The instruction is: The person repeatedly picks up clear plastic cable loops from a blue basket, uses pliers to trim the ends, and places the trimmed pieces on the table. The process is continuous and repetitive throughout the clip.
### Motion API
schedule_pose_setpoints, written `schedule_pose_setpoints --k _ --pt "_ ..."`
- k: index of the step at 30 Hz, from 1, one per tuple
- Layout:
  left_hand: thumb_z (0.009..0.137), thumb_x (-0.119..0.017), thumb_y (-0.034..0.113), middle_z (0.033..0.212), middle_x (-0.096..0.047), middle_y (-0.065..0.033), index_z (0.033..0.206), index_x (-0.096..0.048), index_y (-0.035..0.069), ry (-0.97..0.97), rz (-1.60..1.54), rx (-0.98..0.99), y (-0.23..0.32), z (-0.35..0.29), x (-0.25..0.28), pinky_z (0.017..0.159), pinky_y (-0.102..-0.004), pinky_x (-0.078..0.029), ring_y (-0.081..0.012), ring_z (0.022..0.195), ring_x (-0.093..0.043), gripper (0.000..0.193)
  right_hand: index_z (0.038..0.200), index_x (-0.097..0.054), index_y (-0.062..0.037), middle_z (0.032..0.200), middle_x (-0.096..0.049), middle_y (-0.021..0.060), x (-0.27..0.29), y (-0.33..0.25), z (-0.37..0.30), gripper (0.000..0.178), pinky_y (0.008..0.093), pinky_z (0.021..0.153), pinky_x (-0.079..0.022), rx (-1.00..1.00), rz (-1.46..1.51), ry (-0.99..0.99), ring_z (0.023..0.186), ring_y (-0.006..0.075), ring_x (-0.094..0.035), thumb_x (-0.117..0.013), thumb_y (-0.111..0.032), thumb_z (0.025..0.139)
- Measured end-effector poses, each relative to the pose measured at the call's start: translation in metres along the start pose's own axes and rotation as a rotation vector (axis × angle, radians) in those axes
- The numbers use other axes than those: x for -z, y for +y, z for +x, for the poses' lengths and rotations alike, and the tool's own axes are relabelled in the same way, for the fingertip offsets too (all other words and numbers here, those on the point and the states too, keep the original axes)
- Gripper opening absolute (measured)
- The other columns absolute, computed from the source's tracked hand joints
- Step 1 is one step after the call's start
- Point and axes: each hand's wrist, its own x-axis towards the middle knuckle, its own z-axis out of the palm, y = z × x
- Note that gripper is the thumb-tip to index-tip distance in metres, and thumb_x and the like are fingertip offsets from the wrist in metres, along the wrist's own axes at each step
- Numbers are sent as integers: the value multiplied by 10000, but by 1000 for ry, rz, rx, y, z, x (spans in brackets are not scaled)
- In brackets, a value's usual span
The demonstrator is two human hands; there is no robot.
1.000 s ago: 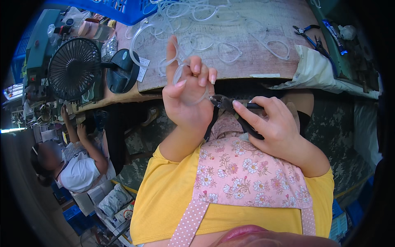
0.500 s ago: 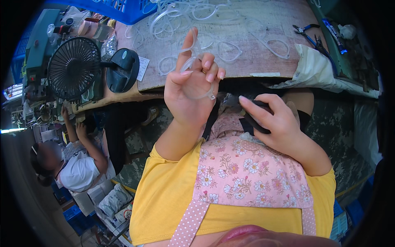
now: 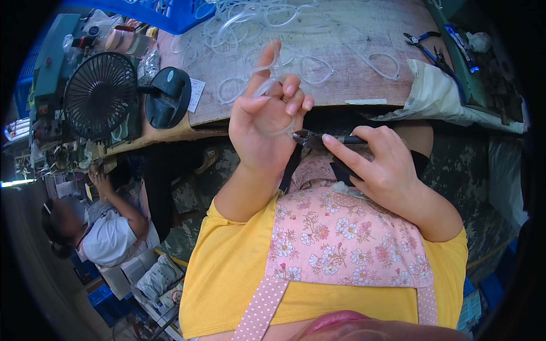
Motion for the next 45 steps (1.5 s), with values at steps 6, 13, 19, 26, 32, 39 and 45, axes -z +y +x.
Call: schedule_pose_setpoints --k 6,13,19,26,32,39,45 --pt "796 -423 230 881 -452 -89 1464 -273 25 -14 -20 242 5 7 3 828 -356 -389 -167 734 -450 715 1265 -611 -177 1002 -497 120 3 15 2 665 358 696 -447 102 -61 -43 807 265 -515 -745 -92 619" --pt "805 -427 234 896 -475 -100 1468 -264 23 0 -62 310 3 11 7 912 -392 -388 -186 764 -476 715 1322 -556 -160 1045 -520 120 12 22 3 703 363 782 -461 -227 673 -165 909 294 -547 -713 -30 649" --pt "864 -405 275 973 -530 -125 1449 -290 14 -104 -162 387 0 14 13 977 -447 -403 -223 903 -536 651 1294 -576 -166 1028 -517 124 10 16 5 685 382 744 -448 -13 216 -109 848 285 -532 -721 -77 630" --pt "959 -406 369 1164 -569 -173 1413 -351 -16 -36 -59 385 -1 -1 32 942 -393 -475 -248 1000 -590 598 1256 -588 -119 1008 -543 148 -3 12 13 640 369 708 -488 -71 361 -237 847 310 -582 -725 -51 634" --pt "967 -422 290 1125 -585 -161 1379 -395 -13 70 -186 320 -2 -9 57 894 -367 -491 -227 953 -606 513 1281 -552 -67 1091 -530 184 -18 1 24 702 401 830 -466 -111 407 -302 977 344 -556 -713 -47 598" --pt "959 -428 294 1152 -580 -183 1388 -377 -36 81 -174 233 7 -10 67 924 -355 -467 -230 965 -595 543 1277 -569 -118 1110 -527 165 -22 -1 35 689 397 810 -453 -7 268 -263 913 322 -544 -729 -72 609" --pt "967 -398 399 1289 -502 -234 1418 -319 -54 53 5 259 10 -6 57 1016 -385 -428 -274 1129 -548 645 1299 -564 -158 1017 -545 145 -23 3 35 717 364 747 -474 -35 396 -269 852 303 -562 -725 -96 603"
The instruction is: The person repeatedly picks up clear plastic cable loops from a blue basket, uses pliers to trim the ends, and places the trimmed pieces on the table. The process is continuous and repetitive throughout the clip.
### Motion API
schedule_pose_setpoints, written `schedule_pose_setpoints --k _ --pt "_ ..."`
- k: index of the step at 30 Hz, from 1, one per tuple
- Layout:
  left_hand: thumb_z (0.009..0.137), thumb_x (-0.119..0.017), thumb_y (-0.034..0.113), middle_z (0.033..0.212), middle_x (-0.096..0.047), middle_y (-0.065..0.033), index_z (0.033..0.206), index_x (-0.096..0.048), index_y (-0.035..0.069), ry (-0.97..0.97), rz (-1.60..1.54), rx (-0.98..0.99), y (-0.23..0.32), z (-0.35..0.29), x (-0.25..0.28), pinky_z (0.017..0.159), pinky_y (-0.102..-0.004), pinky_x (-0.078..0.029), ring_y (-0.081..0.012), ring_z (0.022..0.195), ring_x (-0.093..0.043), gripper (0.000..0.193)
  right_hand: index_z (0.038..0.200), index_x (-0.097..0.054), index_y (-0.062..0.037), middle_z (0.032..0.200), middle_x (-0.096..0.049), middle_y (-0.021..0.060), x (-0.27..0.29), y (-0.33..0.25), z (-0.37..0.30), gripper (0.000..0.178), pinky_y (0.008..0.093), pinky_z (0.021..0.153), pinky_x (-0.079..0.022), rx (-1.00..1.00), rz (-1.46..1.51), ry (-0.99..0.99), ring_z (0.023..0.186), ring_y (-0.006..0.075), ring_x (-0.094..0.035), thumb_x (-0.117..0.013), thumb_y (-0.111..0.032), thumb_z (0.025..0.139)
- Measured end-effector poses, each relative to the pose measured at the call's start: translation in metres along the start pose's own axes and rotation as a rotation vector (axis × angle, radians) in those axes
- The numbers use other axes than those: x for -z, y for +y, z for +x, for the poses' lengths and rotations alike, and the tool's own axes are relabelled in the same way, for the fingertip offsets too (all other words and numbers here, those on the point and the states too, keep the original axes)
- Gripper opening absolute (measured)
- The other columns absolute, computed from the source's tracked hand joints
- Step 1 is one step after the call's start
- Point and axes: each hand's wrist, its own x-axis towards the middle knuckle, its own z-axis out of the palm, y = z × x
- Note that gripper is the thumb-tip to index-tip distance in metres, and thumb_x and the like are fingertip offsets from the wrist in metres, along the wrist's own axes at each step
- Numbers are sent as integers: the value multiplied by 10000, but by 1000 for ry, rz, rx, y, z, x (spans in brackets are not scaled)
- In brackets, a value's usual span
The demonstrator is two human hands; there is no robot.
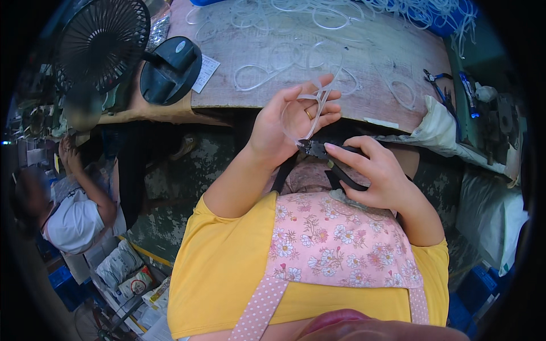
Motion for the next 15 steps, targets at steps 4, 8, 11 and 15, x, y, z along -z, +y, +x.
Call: schedule_pose_setpoints --k 4,8,11,15 --pt "939 -363 596 1394 -407 -238 1474 -193 -19 164 392 -377 -25 14 1 1113 -447 -289 -330 1314 -392 832 1346 -533 -130 969 -553 88 18 -1 -9 717 287 722 -453 -208 475 -80 803 184 -546 -703 -106 649" --pt "960 -361 533 1237 -516 -208 1487 -116 -31 -81 1276 -947 -46 20 5 1078 -445 -300 -295 1218 -482 810 1436 -379 -46 1039 -572 58 26 -1 -23 819 253 739 -423 -322 1302 -90 827 108 -505 -705 -173 695" --pt "959 -392 234 893 -554 -102 1456 -237 -25 -99 885 -817 -46 20 0 932 -413 -402 -208 892 -551 581 1455 -287 -6 1196 -541 87 22 1 -30 850 269 791 -432 -329 1483 110 923 126 -523 -705 -167 732" --pt "903 -414 151 677 -391 -15 1409 -351 22 109 -30 -554 -31 26 -17 722 -324 -398 -145 672 -417 526 1380 -460 -98 1145 -523 112 21 2 -32 719 328 821 -431 -197 318 292 959 240 -539 -697 -85 701"
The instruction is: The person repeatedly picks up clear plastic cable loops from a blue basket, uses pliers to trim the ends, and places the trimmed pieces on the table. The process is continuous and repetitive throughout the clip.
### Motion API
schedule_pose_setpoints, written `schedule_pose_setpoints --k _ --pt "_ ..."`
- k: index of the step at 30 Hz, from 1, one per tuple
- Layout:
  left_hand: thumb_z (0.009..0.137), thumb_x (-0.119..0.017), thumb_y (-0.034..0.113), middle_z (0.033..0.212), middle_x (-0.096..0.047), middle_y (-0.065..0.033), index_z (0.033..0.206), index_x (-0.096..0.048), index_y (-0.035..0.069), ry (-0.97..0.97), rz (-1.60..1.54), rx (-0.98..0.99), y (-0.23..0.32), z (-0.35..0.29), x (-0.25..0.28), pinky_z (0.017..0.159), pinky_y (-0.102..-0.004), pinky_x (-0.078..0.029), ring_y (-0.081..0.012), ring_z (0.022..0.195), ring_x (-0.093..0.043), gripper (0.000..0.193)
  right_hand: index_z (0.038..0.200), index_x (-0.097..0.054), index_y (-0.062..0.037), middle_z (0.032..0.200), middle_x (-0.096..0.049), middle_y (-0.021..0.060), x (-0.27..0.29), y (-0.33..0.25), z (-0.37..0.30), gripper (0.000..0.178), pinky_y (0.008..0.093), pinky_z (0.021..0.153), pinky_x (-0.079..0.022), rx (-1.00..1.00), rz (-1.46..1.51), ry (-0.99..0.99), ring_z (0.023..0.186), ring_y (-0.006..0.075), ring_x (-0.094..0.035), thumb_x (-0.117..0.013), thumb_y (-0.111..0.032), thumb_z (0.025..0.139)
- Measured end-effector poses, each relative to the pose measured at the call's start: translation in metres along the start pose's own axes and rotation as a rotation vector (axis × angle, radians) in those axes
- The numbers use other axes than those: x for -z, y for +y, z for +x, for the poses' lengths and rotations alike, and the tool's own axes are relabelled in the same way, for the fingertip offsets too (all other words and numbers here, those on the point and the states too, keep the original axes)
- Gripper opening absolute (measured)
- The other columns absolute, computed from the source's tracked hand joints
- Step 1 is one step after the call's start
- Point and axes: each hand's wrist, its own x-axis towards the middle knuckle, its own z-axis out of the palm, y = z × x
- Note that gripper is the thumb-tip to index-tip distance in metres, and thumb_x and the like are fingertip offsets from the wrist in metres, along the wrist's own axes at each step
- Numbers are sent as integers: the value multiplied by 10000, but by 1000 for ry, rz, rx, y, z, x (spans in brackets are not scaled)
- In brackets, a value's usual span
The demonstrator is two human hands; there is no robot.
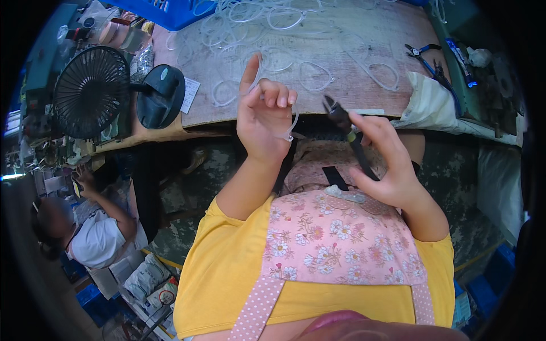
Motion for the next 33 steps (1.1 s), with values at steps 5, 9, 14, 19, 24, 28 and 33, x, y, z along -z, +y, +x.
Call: schedule_pose_setpoints --k 5,9,14,19,24,28,33 --pt "897 -435 177 657 -376 -4 1405 -376 36 -43 -66 20 6 2 -16 672 -299 -374 -138 650 -398 530 1254 -603 -180 1083 -520 128 -7 -8 -3 697 386 746 -434 180 -489 -91 877 297 -529 -749 -70 581" --pt "896 -388 195 672 -379 -8 1405 -381 77 -97 -53 -18 7 1 -14 695 -309 -395 -130 655 -409 523 1283 -578 -172 1065 -508 135 -7 -10 -6 718 390 737 -414 202 -548 -111 857 285 -518 -751 -110 589" --pt "891 -385 192 666 -377 -8 1405 -382 71 -110 -31 -60 8 0 -13 682 -308 -399 -130 646 -405 528 1290 -572 -185 1068 -512 138 -9 -13 -7 755 397 736 -426 153 -539 -137 855 297 -524 -758 -77 567" --pt "891 -388 197 662 -377 -7 1404 -384 60 -124 -22 4 9 0 -14 674 -309 -402 -130 638 -404 531 1294 -570 -188 1058 -508 144 -8 -12 -7 766 401 732 -429 173 -530 -137 856 302 -522 -768 -75 562" --pt "887 -404 197 652 -376 -5 1396 -391 44 -109 -8 98 10 0 -13 665 -308 -401 -131 633 -406 532 1282 -581 -196 1036 -511 142 -9 -4 -9 739 396 736 -447 219 -611 -136 858 300 -529 -775 -73 580" --pt "886 -410 192 637 -377 -5 1388 -386 2 -124 -12 242 11 2 -13 663 -310 -402 -138 629 -414 538 1274 -590 -197 1012 -519 133 -9 4 -9 710 381 722 -470 270 -662 -150 840 287 -543 -777 -75 600" --pt "889 -409 188 633 -389 -10 1377 -386 -37 -151 -48 449 11 5 -15 664 -314 -404 -150 630 -428 538 1297 -575 -192 982 -519 125 -2 9 -8 630 353 707 -485 259 -543 -185 809 257 -535 -658 -60 687"
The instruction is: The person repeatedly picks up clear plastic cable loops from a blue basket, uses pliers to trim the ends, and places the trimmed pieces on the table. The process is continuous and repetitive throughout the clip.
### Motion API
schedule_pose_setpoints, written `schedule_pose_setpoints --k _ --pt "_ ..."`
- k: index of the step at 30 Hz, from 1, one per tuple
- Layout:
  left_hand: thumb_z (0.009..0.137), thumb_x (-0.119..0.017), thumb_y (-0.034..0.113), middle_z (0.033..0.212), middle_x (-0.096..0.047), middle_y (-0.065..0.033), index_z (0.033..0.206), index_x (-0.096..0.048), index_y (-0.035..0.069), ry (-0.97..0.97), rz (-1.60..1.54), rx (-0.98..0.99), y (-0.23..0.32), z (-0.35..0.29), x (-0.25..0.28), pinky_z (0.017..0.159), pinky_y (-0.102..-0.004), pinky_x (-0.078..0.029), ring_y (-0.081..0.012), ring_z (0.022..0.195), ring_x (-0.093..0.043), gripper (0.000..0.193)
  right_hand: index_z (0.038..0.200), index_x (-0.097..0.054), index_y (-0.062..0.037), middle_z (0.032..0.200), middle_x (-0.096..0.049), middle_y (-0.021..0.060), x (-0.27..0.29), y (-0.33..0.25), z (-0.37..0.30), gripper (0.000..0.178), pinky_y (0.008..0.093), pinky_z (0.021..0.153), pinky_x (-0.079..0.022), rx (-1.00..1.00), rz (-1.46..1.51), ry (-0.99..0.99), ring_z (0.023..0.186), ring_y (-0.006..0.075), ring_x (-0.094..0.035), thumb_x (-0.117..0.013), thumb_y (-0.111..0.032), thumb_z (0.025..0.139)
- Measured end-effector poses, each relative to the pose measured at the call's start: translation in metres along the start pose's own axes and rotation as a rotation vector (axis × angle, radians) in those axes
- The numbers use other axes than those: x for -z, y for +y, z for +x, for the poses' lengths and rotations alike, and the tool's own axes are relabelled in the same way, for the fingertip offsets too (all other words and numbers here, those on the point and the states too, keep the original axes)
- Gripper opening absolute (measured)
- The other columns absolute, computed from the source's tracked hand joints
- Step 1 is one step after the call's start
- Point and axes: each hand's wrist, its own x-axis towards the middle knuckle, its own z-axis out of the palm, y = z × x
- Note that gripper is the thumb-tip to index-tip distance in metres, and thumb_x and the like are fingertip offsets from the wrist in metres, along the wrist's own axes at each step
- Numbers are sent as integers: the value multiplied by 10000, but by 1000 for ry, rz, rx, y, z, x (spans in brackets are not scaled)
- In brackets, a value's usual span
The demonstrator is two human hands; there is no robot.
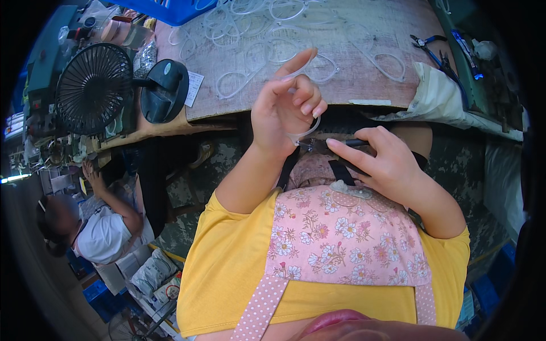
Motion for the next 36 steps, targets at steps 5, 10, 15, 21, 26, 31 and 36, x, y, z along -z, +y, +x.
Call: schedule_pose_setpoints --k 5,10,15,21,26,31,36 --pt "895 -408 189 634 -397 -15 1377 -388 -36 5 -18 -25 -1 1 0 670 -322 -404 -155 633 -435 533 1308 -562 -158 1007 -524 140 0 -7 -3 726 350 712 -484 -139 256 203 852 302 -552 -730 -14 617" --pt "922 -413 222 700 -444 -22 1393 -390 -30 -89 19 -43 -5 2 7 712 -311 -405 -154 698 -447 535 1297 -569 -177 1073 -510 122 -6 -8 -4 714 392 825 -403 -59 4 1 917 299 -505 -737 -89 609" --pt "956 -509 357 1233 -511 -160 1254 -574 4 -157 1178 -90 3 -23 18 1000 -380 -374 -292 1151 -499 467 1300 -559 -156 1108 -514 131 7 -1 -18 750 401 840 -434 -130 207 101 967 317 -522 -747 -70 579" --pt "852 -657 255 935 -608 -98 1061 -666 90 146 2413 -596 60 -6 63 824 -414 -417 -286 928 -564 266 1295 -559 -124 1129 -515 144 7 -1 -18 728 394 848 -450 -161 280 166 978 319 -530 -743 -43 596" --pt "851 -621 146 853 -579 -128 1114 -596 101 20 2660 -350 78 7 85 696 -414 -496 -317 832 -606 268 1285 -565 -128 1108 -514 147 1 -8 -14 691 393 817 -453 -93 229 101 944 321 -529 -735 -41 621" --pt "803 -607 72 912 -539 -145 1164 -521 97 90 2798 23 92 -2 72 683 -406 -519 -334 830 -622 372 1300 -552 -124 1125 -514 153 2 -4 -17 705 402 841 -449 -123 265 123 977 330 -528 -738 -49 624" --pt "859 -579 84 1022 -533 -167 1162 -531 83 64 2730 -142 112 -3 55 691 -405 -522 -358 814 -627 306 1313 -539 -122 1157 -509 158 2 -1 -16 719 411 874 -446 -123 265 111 1023 338 -526 -742 -56 625"
